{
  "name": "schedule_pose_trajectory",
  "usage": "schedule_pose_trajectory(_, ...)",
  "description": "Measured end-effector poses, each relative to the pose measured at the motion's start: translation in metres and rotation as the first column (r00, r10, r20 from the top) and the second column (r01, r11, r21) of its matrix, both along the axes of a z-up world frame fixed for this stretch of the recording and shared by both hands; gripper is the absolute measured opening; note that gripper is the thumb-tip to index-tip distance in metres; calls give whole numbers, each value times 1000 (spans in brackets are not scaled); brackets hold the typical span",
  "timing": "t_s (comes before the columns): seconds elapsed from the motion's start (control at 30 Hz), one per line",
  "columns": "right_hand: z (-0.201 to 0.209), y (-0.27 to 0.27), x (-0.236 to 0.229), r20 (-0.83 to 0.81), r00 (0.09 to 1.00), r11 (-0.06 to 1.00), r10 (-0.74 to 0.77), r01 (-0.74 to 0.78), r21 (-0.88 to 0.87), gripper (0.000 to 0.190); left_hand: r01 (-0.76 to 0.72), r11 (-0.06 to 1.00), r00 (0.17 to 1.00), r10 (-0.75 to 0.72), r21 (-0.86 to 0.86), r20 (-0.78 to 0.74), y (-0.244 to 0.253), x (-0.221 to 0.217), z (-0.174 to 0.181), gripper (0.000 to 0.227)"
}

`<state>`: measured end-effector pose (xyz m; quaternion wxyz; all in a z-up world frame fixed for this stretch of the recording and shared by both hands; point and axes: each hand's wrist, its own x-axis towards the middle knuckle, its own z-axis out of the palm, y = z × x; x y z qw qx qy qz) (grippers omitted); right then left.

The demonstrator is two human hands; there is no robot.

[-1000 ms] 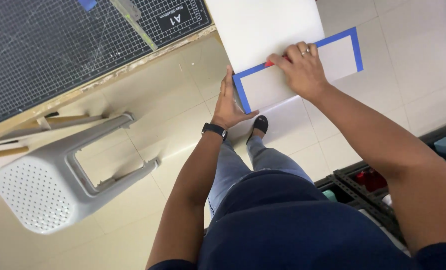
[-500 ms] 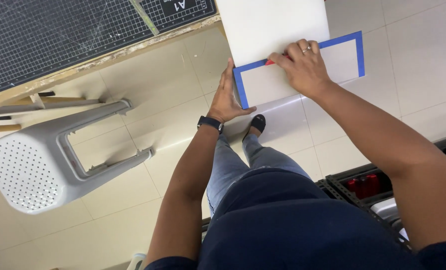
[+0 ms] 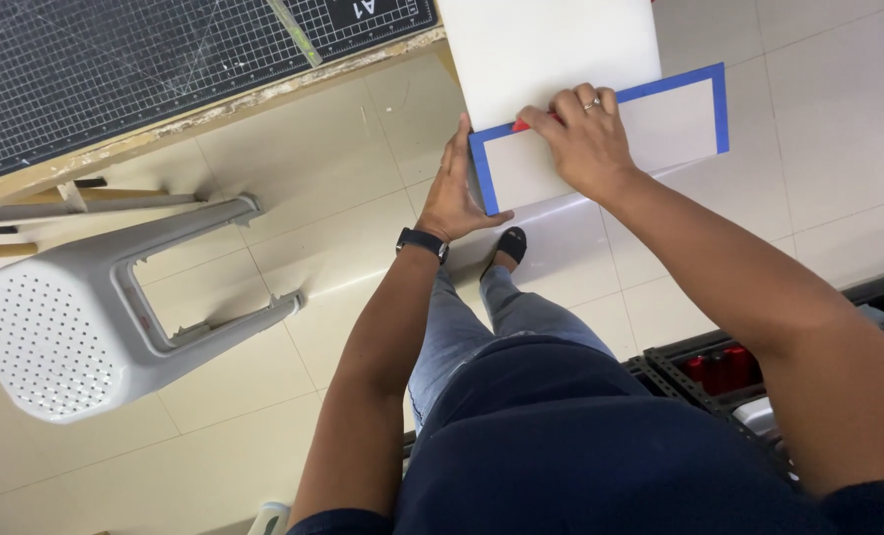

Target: Cleaning the interior of a box with a cloth and smoothing tape onto a board using a squeegee tool.

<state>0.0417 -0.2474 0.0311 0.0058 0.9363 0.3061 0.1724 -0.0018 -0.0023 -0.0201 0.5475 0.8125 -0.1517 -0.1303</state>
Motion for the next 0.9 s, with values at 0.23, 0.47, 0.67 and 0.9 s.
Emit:
schedule_pose_trajectory(0.23, 2, 14, -4, 27, 999, 999, -31, 30, 21, 55, 7, 1000, 1000, -7, -9, -11, 1, -3, -2, 157)
schedule_pose_trajectory(0.47, 4, 21, -8, -5, 1000, 1000, -17, 17, -8, 58, 11, 1000, 1000, -11, -9, 3, 1, -1, -6, 157)
schedule_pose_trajectory(0.67, 4, 28, -6, -17, 1000, 1000, -8, 9, 26, 51, 6, 1000, 1000, -6, -25, -3, 0, -1, -7, 158)
schedule_pose_trajectory(0.9, 4, 36, -8, -9, 999, 999, -43, 43, -12, 42, 25, 999, 997, -22, -31, 72, -1, -3, -19, 162)
